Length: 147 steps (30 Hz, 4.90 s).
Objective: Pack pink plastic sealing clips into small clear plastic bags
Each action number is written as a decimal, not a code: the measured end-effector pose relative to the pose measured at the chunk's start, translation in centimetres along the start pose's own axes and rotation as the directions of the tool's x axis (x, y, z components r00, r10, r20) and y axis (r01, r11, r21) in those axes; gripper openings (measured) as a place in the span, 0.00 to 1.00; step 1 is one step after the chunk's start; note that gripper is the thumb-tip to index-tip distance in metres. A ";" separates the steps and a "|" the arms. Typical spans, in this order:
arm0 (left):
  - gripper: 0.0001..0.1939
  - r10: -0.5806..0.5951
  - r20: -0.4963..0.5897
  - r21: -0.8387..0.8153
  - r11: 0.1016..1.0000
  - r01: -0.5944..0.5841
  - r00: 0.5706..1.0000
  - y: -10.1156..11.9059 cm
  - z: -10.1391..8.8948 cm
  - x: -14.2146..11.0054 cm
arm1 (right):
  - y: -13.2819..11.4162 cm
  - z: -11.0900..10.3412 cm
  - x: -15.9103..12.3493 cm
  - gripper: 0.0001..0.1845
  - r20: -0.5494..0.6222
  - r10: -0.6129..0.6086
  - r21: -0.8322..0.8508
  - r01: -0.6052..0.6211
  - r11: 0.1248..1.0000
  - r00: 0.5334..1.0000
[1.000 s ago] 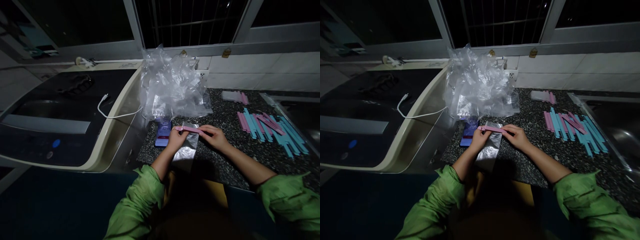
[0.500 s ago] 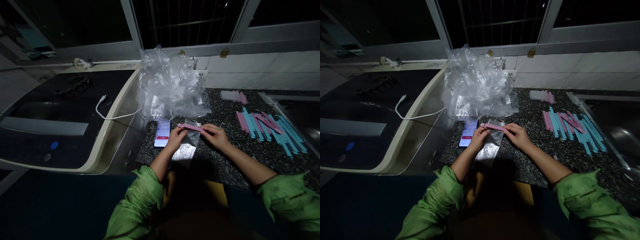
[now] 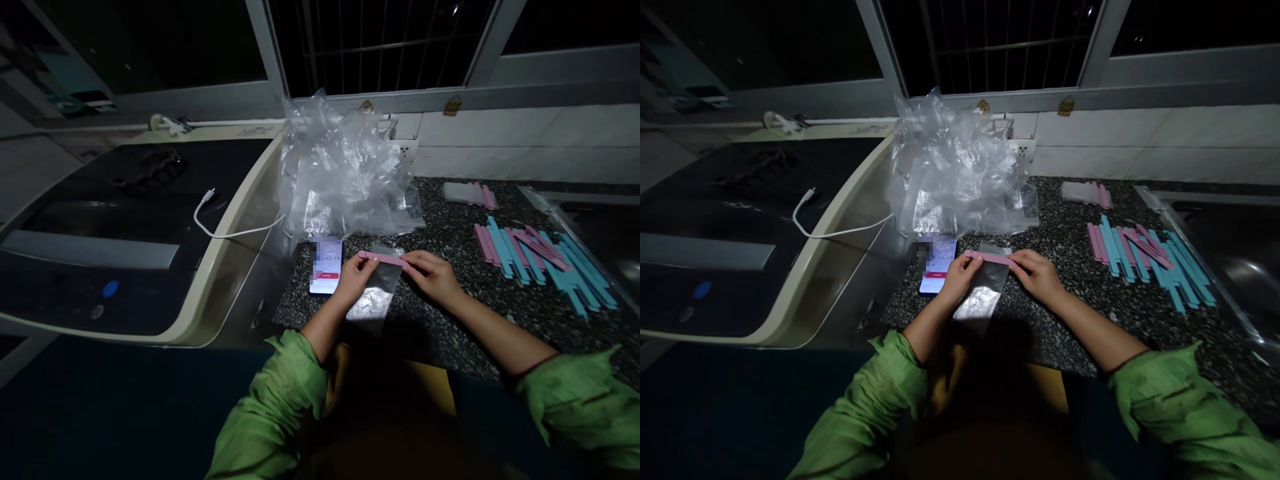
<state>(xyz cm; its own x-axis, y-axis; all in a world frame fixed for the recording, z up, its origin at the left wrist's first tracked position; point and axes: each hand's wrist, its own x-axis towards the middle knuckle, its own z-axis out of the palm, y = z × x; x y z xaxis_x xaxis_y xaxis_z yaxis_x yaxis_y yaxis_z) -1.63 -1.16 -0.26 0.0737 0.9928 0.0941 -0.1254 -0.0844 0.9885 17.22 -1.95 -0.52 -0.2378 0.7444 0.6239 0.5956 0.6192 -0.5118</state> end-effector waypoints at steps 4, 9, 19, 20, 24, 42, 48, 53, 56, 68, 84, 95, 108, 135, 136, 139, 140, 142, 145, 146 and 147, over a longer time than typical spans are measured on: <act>0.19 -0.029 -0.008 -0.020 0.999 0.029 1.000 0.0 0.1 0.0 | -0.1 0.0 0.0 0.11 0.002 -0.020 -0.007 0.020 1.000 1.000; 0.18 -0.082 0.008 -0.067 0.994 0.082 0.997 0.1 0.1 0.0 | -0.2 -0.1 -0.1 0.11 -0.017 -0.046 -0.022 0.046 0.999 0.999; 0.20 -0.055 -0.023 -0.049 0.997 0.054 0.998 -0.2 0.0 0.1 | -0.3 -0.1 -0.3 0.11 0.012 0.020 -0.002 -0.020 1.000 1.000; 0.20 -0.054 -0.015 -0.043 0.998 0.053 0.998 -0.2 0.0 0.1 | -0.3 -0.1 -0.3 0.12 0.013 0.052 0.013 -0.052 0.999 0.999; 0.20 -0.025 0.072 -0.032 0.999 0.028 0.997 0.1 0.1 -0.2 | -0.4 -0.3 -0.2 0.29 0.043 0.262 0.137 -0.266 0.954 0.964; 0.16 -0.005 0.168 0.047 0.999 -0.003 0.986 0.4 0.3 -0.3 | -0.3 -0.7 0.4 0.25 0.262 0.481 0.378 -0.548 0.746 0.836; 0.17 -0.001 0.167 0.056 0.998 -0.008 0.986 0.2 0.4 -0.3 | -0.6 -0.8 0.4 0.26 0.275 0.480 0.320 -0.550 0.771 0.833; 0.17 0.065 0.154 0.127 0.988 -0.085 0.986 0.2 0.2 -0.2 | -0.6 -0.7 0.2 0.25 0.255 0.456 0.289 -0.517 0.806 0.853; 0.19 0.102 0.174 0.149 0.980 -0.129 0.979 0.3 0.1 -0.2 | -0.6 -0.7 0.2 0.25 0.259 0.441 0.273 -0.503 0.820 0.859; 0.22 0.158 0.170 0.189 0.963 -0.190 0.973 0.5 0.2 -0.1 | -0.8 -0.7 0.3 0.24 0.249 0.441 0.287 -0.500 0.817 0.862; 0.21 0.071 0.311 0.265 0.951 -0.159 0.948 -0.9 0.3 -0.1 | -0.5 -2.0 0.9 0.24 0.096 0.477 0.335 -0.479 0.811 0.874; 0.23 0.074 0.387 0.242 0.954 -0.178 0.919 -1.2 0.4 0.0 | -0.1 -2.1 0.9 0.23 0.018 0.473 0.317 -0.454 0.833 0.881; 0.27 -0.002 0.413 0.267 0.956 -0.119 0.911 -1.0 0.3 -0.1 | 0.3 -3.0 1.3 0.21 -0.055 0.520 0.303 -0.482 0.822 0.852; 0.27 -0.037 0.558 0.271 0.952 -0.140 0.829 -0.6 0.4 -0.4 | 1.2 -3.7 1.7 0.19 -0.140 0.561 0.357 -0.487 0.797 0.816; 0.27 -0.034 0.565 0.265 0.954 -0.142 0.824 -0.6 0.5 -0.4 | 1.2 -3.7 1.6 0.18 -0.142 0.557 0.350 -0.485 0.801 0.818; 0.26 -0.025 0.573 0.246 0.959 -0.143 0.819 -0.6 0.5 -0.5 | 1.0 -3.7 1.6 0.19 -0.123 0.539 0.337 -0.476 0.813 0.833; 0.25 -0.030 0.563 0.249 0.959 -0.135 0.826 -0.6 0.5 -0.5 | 0.9 -3.7 1.6 0.19 -0.104 0.535 0.333 -0.478 0.813 0.838; 0.23 -0.049 0.512 0.265 0.959 -0.103 0.857 -0.6 0.4 -0.5 | 0.6 -3.7 1.6 0.20 -0.047 0.535 0.327 -0.493 0.806 0.844; 0.20 -0.062 0.381 0.258 0.965 -0.042 0.923 -0.5 0.4 -0.4 | 0.0 -3.4 1.5 0.22 0.072 0.528 0.323 -0.520 0.790 0.846; 0.19 -0.055 0.339 0.238 0.971 -0.029 0.939 -0.5 0.4 -0.4 | -0.2 -3.2 1.4 0.23 0.110 0.518 0.321 -0.523 0.790 0.848; 0.19 -0.045 0.305 0.213 0.977 -0.022 0.951 -0.5 0.4 -0.3 | -0.4 -2.9 1.4 0.23 0.144 0.505 0.317 -0.523 0.791 0.851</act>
<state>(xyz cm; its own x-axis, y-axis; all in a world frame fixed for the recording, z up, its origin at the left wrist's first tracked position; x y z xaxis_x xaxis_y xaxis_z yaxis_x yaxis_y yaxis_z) -1.17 -1.47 -0.74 0.3772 0.9225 0.0814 0.0869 -0.1227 0.9886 18.95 -1.91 2.25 -0.0121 0.9822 0.1874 0.3525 0.1796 -0.9184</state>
